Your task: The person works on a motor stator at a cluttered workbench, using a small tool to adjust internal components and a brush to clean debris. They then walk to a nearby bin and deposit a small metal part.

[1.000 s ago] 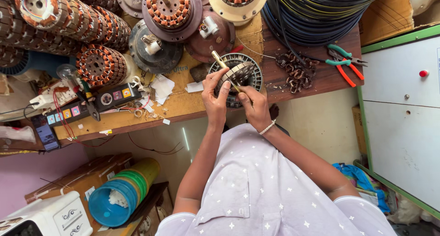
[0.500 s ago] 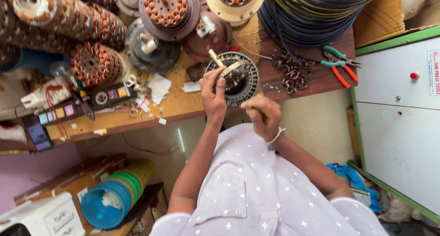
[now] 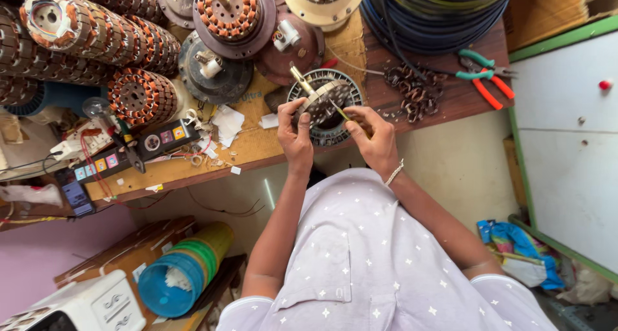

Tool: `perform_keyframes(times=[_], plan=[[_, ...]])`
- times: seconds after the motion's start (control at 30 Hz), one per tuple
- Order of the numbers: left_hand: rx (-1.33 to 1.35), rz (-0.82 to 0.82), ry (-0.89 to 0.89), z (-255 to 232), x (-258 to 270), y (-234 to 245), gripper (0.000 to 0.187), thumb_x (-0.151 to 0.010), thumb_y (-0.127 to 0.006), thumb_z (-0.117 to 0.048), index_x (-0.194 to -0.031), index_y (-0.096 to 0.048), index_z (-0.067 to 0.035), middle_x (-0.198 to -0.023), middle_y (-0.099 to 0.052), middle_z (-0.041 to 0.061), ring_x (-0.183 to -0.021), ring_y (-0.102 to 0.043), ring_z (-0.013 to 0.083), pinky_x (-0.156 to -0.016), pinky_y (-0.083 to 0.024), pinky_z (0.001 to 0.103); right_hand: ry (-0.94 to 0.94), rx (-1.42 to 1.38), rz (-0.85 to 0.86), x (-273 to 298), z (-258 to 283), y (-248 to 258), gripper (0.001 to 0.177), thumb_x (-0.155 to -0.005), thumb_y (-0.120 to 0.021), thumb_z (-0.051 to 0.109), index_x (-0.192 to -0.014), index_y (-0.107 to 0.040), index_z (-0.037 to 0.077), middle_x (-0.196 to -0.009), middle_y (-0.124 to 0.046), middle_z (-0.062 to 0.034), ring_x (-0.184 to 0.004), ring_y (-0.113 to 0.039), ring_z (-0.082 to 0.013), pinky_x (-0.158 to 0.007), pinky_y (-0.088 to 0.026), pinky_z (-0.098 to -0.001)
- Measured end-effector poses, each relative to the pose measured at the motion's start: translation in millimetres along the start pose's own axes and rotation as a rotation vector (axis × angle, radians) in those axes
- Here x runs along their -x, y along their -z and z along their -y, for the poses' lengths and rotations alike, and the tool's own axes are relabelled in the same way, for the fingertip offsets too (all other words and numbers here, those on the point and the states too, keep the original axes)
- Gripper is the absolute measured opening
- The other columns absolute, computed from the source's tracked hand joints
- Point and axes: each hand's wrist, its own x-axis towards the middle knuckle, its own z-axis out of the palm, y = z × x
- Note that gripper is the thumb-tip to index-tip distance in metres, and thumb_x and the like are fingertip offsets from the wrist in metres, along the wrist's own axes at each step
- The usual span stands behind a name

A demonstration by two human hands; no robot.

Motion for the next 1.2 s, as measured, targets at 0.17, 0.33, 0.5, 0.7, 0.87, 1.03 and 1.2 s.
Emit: perform_keyframes(times=[0.17, 0.33, 0.5, 0.7, 0.87, 1.03, 1.2], plan=[[0.027, 0.003, 0.064, 2, 12, 5, 0.028, -0.098, -0.065, -0.003, -0.126, -0.065, -0.001, -0.121, -0.058, 0.006, -0.113, -0.056, 0.0192, -0.100, -0.047, 0.031, 0.007, 0.149, -0.038, 5, 3, -9, 0.025, -0.099, -0.068, 0.008, -0.123, -0.068, 0.002, -0.101, -0.076, -0.0117, -0.089, -0.073, -0.0151, -0.077, -0.058, -0.0295], [-0.268, 0.098, -0.082, -14, -9, 4, 0.032, -0.093, -0.071, -0.003, -0.125, -0.066, -0.003, -0.121, -0.060, 0.008, -0.117, -0.056, 0.0235, -0.103, -0.046, 0.034, 0.097, 0.234, -0.051, -1, 4, -17, 0.022, -0.100, -0.067, 0.009, -0.120, -0.067, 0.000, -0.101, -0.075, -0.0141, -0.089, -0.073, -0.0167, -0.077, -0.057, -0.0304], [-0.373, 0.130, -0.104, -24, -13, 4, 0.029, -0.096, -0.071, -0.004, -0.125, -0.069, -0.008, -0.117, -0.062, 0.007, -0.114, -0.056, 0.0246, -0.100, -0.048, 0.035, -0.215, -0.180, 0.104, -1, 0, -2, 0.022, -0.105, -0.061, 0.013, -0.120, -0.072, 0.000, -0.088, -0.069, -0.0021, -0.072, -0.055, -0.0040, -0.058, -0.043, -0.0204], [-0.470, 0.163, -0.318, -12, 10, 5, 0.039, -0.088, -0.077, 0.002, -0.123, -0.071, -0.012, -0.115, -0.065, 0.004, -0.111, -0.055, 0.0250, -0.100, -0.046, 0.038, -0.147, -0.282, -0.086, 7, -20, 21, 0.024, -0.109, -0.058, 0.015, -0.126, -0.065, -0.001, -0.093, -0.067, 0.0008, -0.073, -0.055, -0.0005, -0.057, -0.039, -0.0173], [-0.577, 0.282, -0.436, -2, 20, 9, 0.051, -0.075, -0.080, 0.004, -0.123, -0.069, -0.012, -0.117, -0.065, 0.004, -0.112, -0.055, 0.0277, -0.100, -0.046, 0.040, -0.209, -0.270, -0.116, 7, -26, 29, 0.025, -0.107, -0.059, 0.017, -0.125, -0.064, 0.000, -0.090, -0.066, 0.0013, -0.060, -0.042, 0.0014, -0.049, -0.031, -0.0175], [-0.230, 0.474, -0.432, 2, 30, 12, 0.078, -0.073, -0.090, -0.042, -0.135, -0.051, -0.013, -0.131, -0.046, 0.012, -0.120, -0.048, 0.0298, -0.099, -0.049, 0.038, -0.270, -0.304, -0.087, 12, -28, 30, 0.022, -0.107, -0.058, 0.018, -0.121, -0.060, 0.001, -0.086, -0.064, 0.0012, -0.059, -0.043, 0.0004, -0.048, -0.033, -0.0182], [-0.165, 0.312, -0.159, -14, 14, 16, 0.069, -0.090, -0.080, -0.045, -0.141, -0.048, -0.010, -0.138, -0.053, 0.011, -0.121, -0.052, 0.0244, -0.100, -0.048, 0.037, -0.389, -0.422, -0.062, 6, -28, 26, 0.024, -0.105, -0.057, 0.020, -0.123, -0.056, 0.005, -0.081, -0.063, 0.0007, -0.052, -0.039, -0.0002, -0.043, -0.029, -0.0176]])
